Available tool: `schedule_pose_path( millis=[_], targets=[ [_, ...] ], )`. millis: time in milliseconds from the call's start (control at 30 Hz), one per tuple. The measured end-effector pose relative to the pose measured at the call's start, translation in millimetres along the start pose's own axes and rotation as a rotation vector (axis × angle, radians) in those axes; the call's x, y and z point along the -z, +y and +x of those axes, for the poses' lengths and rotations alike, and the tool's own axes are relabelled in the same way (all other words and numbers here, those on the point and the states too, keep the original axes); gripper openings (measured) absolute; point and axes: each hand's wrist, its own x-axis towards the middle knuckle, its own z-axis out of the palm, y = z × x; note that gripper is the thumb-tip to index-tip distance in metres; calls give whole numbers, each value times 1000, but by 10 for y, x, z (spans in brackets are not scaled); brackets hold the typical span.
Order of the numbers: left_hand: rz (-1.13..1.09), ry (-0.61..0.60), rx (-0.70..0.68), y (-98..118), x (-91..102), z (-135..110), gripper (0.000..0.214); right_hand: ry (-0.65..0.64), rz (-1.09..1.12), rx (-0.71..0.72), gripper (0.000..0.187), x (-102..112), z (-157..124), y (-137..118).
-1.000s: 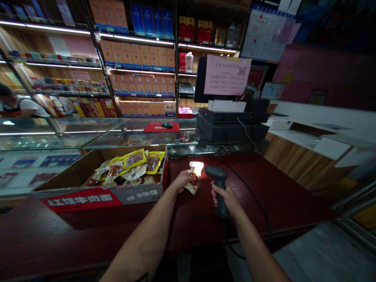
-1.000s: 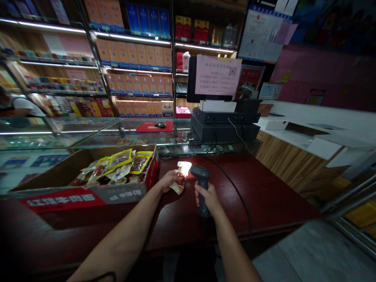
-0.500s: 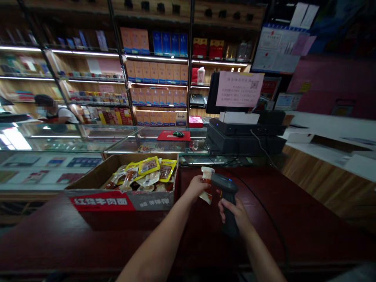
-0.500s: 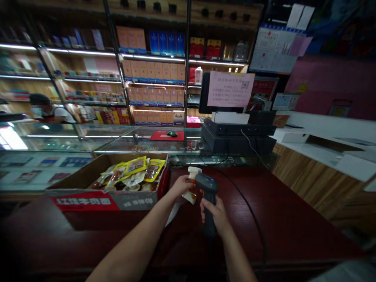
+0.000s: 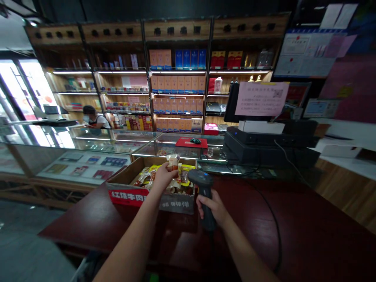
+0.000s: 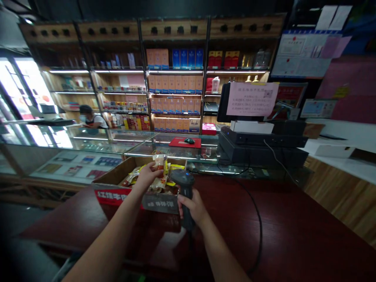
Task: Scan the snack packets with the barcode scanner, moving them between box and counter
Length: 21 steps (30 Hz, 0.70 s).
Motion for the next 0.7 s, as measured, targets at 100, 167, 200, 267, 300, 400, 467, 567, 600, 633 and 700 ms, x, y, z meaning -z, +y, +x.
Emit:
schedule_pose_path(
  millis=[100,167,200,267,300,400,467,567,600,633,700],
  targets=[
    [132,19,-2,-97,80,34,44,-36,-18,-2,26,-157,98,40],
    [254,62,-45,-157,74,32,53,-41,-8,3,26,-215,125,54],
    [317,101,-74,-183,60,24,57,-37,-1,7,27,-226,127,59],
    [416,187,-132,-222,21,0,64,-30,0,10,26,-219,112,64],
    [446,222,-157,-234,-2,-13,65,-26,-7,8,25,-201,96,64],
    [470,257,-207,-239,-77,-47,61,5,-31,7,25,-113,26,51],
    [453,270,-241,-209,-131,-73,55,38,-26,8,24,-32,-33,33],
    [395,321,-329,-102,-237,-165,45,102,-5,13,36,125,-129,8],
    [365,336,-375,-51,-285,-222,41,125,-3,15,42,188,-162,3],
    [333,339,-431,5,-342,-293,37,148,-3,16,46,256,-196,0],
    [269,290,-562,118,-476,-467,30,191,-5,16,50,402,-266,-2]
  ],
)
